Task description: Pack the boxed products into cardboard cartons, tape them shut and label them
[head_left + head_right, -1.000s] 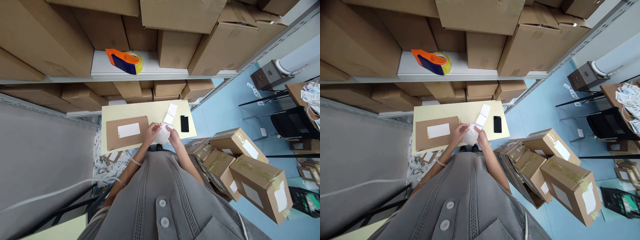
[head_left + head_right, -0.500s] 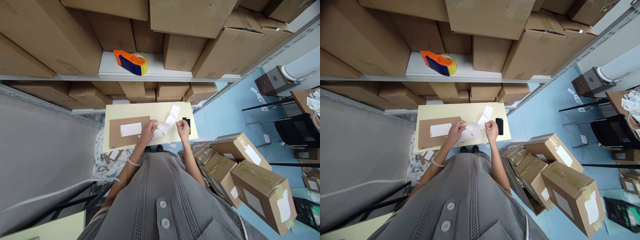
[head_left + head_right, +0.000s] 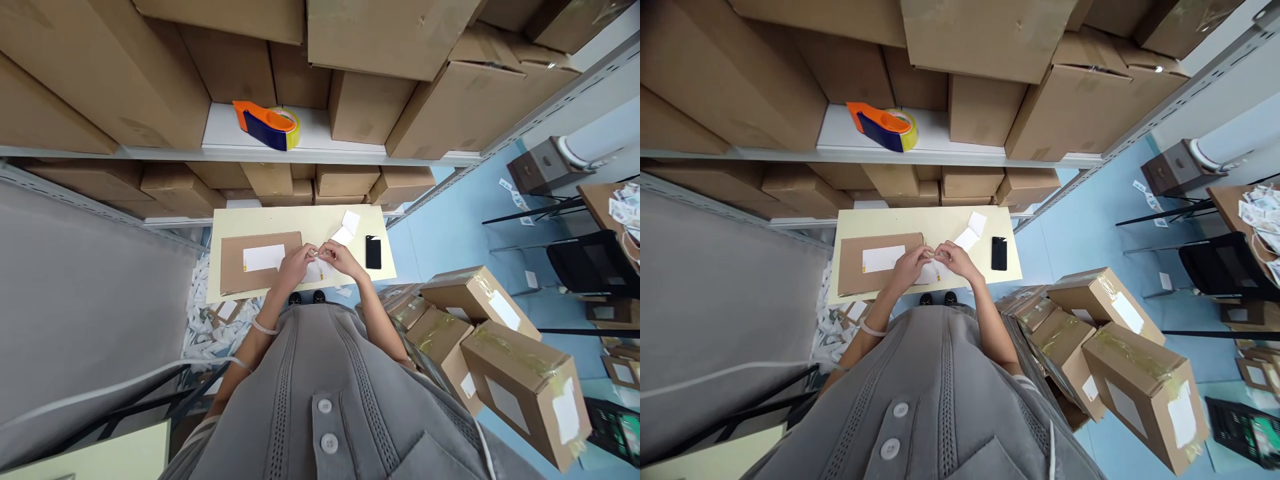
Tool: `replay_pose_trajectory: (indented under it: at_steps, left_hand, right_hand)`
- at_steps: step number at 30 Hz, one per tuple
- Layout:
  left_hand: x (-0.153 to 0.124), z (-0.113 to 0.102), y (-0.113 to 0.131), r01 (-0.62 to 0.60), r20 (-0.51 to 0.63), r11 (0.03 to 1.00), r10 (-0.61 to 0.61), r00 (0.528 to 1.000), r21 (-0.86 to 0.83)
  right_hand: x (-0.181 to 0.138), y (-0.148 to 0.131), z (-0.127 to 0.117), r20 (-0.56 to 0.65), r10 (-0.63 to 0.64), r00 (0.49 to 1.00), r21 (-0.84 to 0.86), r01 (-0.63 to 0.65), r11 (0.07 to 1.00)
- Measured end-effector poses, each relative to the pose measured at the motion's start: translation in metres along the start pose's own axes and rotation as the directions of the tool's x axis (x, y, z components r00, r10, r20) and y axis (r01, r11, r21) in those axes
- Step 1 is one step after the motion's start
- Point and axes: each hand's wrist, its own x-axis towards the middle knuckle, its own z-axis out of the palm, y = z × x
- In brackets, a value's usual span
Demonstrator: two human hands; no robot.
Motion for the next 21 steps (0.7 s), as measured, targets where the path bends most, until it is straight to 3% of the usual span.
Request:
replay_pose_trajectory:
  at_steps: [5,9,14,21]
  left_hand:
    - [0.000,0.007,-0.005,0.012,-0.088,0.976,-0.032,0.996,-0.217]
    - [-0.001,0.005,-0.010,0.017,-0.166,0.970,-0.059,0.984,-0.242]
    - [-0.004,-0.018,-0.029,0.068,-0.399,0.966,-0.167,0.901,-0.251]
    - [-0.011,-0.033,-0.046,0.084,-0.493,0.955,-0.221,0.841,-0.285]
  right_hand:
    - [0.000,-0.009,0.007,-0.076,0.007,0.997,0.083,-0.001,0.997]
    - [-0.001,-0.009,0.003,-0.168,0.061,0.984,0.094,-0.046,0.995]
    - [-0.014,0.007,-0.025,-0.411,0.169,0.896,0.128,-0.127,0.984]
    - [-0.029,0.027,-0.041,-0.484,0.228,0.845,0.200,-0.147,0.969]
